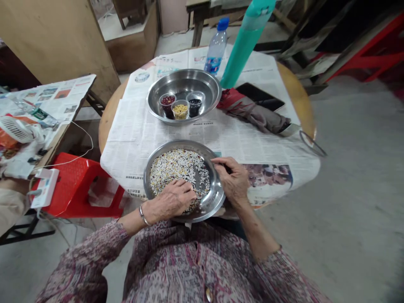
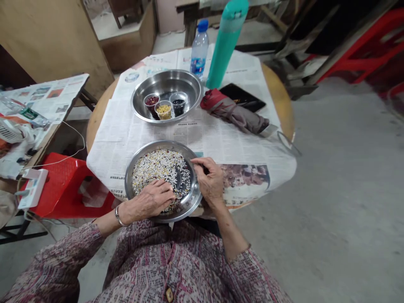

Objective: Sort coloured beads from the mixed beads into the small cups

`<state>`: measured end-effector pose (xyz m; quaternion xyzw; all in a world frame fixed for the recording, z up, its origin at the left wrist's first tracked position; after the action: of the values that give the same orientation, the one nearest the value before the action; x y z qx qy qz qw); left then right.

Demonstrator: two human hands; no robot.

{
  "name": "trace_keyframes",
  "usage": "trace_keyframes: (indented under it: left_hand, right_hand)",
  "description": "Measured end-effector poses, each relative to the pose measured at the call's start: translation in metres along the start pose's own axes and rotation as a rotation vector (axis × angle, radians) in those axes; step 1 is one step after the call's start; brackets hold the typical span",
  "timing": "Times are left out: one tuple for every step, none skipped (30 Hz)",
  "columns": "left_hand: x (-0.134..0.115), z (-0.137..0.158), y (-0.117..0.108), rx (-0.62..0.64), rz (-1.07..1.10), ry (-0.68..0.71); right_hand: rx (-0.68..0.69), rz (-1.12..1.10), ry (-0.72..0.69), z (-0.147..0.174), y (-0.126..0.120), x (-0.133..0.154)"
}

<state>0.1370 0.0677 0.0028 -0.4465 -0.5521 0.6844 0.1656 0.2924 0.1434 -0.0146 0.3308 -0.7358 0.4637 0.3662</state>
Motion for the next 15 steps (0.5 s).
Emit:
trace_keyframes:
  left_hand:
    - [0.0012,0.0002,0.0001,0.001,0.005,-0.007]
    - [0.0021,0.0002,0.0001,0.000,0.011,-0.010]
    - [0.0027,0.0001,0.0002,0.000,0.017,-0.011]
    - [0.0031,0.0000,0.0003,-0.001,0.022,-0.011]
    - [0.0035,-0.0002,0.0004,-0.003,0.026,-0.010]
    - [0.0040,-0.0005,0.0004,-0.006,0.029,-0.012]
    - [0.0044,-0.0007,0.0005,-0.008,0.031,-0.013]
    - [0.0050,-0.0010,0.0006,-0.010,0.033,-0.015]
    - [0.0054,-0.0013,0.0010,-0.009,0.035,-0.017]
    - [0.0058,-0.0016,0.0012,-0.008,0.039,-0.017]
    - [0.0059,-0.0018,0.0014,-0.007,0.045,-0.015]
    - [0.0059,-0.0020,0.0013,-0.009,0.050,-0.012]
    - [0.0058,-0.0022,0.0009,-0.012,0.056,-0.010]
    - [0.0056,-0.0023,0.0004,-0.015,0.062,-0.007]
    - [0.0055,-0.0025,-0.0001,-0.017,0.067,-0.006]
  right_hand:
    - [0.001,0.004,0.000,0.0001,0.0001,0.0001]
    - [0.001,0.006,0.001,0.0002,0.0001,0.0002]
    - [0.001,0.007,0.002,0.0003,0.0001,0.0003]
    - [0.001,0.006,0.004,0.0004,0.0001,0.0004]
    - [0.002,0.004,0.007,0.0005,0.0002,0.0004]
    - [0.004,0.003,0.012,0.0006,0.0004,0.0001]
    - [0.007,0.003,0.016,0.0006,0.0007,-0.0001]
    - [0.009,0.004,0.020,0.0007,0.0007,-0.0004]
    - [0.010,0.005,0.022,0.0007,0.0007,-0.0006]
    - [0.011,0.006,0.023,0.0007,0.0006,-0.0006]
    - [0.011,0.006,0.022,0.0007,0.0003,-0.0005]
    - [0.011,0.006,0.022,0.0007,0.0001,-0.0004]
    - [0.012,0.004,0.022,0.0006,0.0000,-0.0003]
    - [0.013,0.003,0.022,0.0006,-0.0001,-0.0001]
    - [0.015,0.004,0.021,0.0004,-0.0002,0.0000]
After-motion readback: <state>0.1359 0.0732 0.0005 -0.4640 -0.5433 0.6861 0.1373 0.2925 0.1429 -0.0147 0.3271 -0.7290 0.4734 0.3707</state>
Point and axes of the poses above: each hand's wrist, its own z-axis away from the middle knuckle, its own y-axis out of the palm, x = y × z, the point moved 10 cm from there along -z, towards the middle knuckle, and after that the axes turned 12 degrees about z, right-handed, at the moved point
